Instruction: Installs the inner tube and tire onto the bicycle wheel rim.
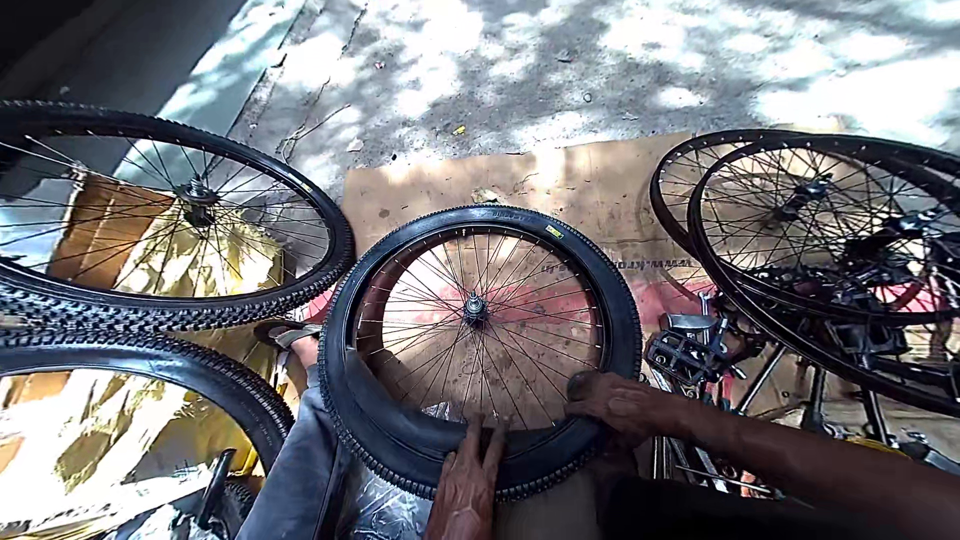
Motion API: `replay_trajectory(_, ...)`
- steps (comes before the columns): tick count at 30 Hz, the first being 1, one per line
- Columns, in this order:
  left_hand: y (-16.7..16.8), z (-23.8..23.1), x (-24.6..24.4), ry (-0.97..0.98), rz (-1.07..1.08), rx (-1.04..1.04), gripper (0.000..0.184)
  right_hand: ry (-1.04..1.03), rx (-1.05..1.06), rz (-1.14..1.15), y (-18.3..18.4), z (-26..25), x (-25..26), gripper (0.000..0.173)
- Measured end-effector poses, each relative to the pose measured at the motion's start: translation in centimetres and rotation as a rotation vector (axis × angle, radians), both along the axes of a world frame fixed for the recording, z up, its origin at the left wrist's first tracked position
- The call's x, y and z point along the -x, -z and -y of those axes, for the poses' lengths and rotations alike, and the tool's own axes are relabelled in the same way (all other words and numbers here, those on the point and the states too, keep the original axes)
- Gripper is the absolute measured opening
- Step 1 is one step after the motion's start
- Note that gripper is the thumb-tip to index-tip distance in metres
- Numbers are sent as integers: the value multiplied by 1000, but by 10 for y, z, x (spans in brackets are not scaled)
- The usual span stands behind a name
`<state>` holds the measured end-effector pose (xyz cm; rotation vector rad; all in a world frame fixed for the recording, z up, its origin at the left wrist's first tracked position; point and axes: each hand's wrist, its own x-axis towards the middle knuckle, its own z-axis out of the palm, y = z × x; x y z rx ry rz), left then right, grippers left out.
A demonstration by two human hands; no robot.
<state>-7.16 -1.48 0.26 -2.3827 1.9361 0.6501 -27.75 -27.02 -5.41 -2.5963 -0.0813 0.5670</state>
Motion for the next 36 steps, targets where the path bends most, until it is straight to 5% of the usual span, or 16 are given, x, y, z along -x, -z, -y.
replay_trajectory(6, 0, 38, -9, 44, -75, -553, 43, 88, 4, 101, 10, -3, 13, 72)
replay_trajectory(12, 5, 35, 26, 70, -117, -499, 81, 48, 49, -102, 19, -4, 7, 65)
replay_trajectory(17, -1, 55, 35, 10, -125, -623, 70, 47, 56, -92, 34, -8, 11, 66)
replay_trajectory(21, -8, 92, 39, 281, 41, -656, 41, 83, 94, 20, 36, -14, 21, 63)
replay_trajectory(26, 42, 93, 22, 181, -322, -699, 93, 103, 100, 107, 40, -15, 26, 60)
replay_trajectory(31, 54, 65, 29, 46, -265, -483, 92, 244, -117, -132, -5, -3, -2, 73)
replay_trajectory(34, 45, 65, 26, 34, -219, -420, 93, 572, -79, 346, -43, -3, -15, 68)
replay_trajectory(36, 41, 66, 26, 5, -230, -400, 95, 691, 135, 549, 0, -7, -12, 64)
